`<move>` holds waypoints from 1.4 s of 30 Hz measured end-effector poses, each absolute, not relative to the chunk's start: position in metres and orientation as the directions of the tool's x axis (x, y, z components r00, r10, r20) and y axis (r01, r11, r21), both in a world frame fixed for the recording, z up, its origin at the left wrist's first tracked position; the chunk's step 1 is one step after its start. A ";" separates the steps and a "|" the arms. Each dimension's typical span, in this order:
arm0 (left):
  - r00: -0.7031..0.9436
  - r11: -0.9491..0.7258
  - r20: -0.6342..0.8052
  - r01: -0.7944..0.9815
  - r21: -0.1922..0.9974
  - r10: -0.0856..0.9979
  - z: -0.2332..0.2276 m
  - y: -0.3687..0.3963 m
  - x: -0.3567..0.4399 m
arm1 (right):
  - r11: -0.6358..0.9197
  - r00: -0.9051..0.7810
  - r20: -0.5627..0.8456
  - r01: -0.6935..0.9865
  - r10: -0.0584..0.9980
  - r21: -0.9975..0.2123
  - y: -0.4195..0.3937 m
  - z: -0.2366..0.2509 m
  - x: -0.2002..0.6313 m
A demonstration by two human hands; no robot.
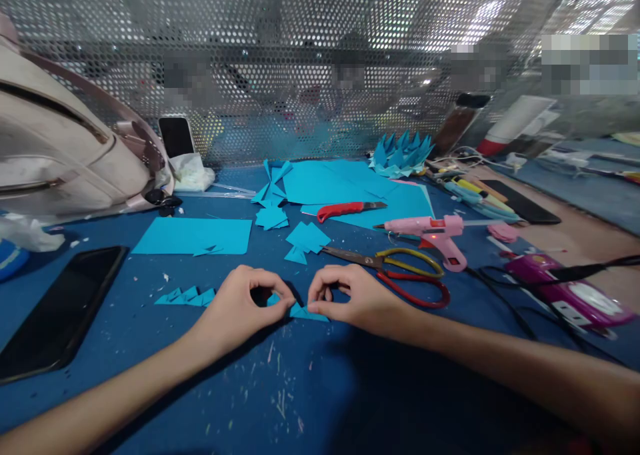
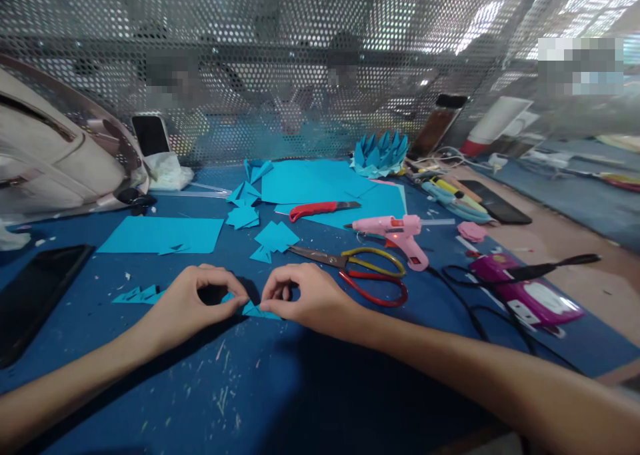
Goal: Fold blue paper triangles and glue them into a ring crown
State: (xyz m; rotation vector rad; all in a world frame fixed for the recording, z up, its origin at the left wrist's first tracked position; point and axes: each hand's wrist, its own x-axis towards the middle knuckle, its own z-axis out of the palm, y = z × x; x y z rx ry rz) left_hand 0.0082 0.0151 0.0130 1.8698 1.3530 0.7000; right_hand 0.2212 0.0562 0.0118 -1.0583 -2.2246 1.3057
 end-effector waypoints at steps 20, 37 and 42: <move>0.273 -0.174 0.008 0.591 0.787 0.962 0.010 0.013 0.008 | 0.330 -0.661 -0.042 0.426 0.749 -0.842 0.056 0.009 0.221; 0.276 -0.194 0.030 0.587 0.786 0.961 0.009 0.015 0.009 | 0.387 -0.666 -0.015 0.452 0.746 -0.804 0.056 0.004 0.223; 0.279 -0.200 0.035 0.590 0.782 0.960 0.007 0.014 0.008 | 0.419 -0.673 -0.003 0.464 0.739 -0.781 0.056 0.002 0.224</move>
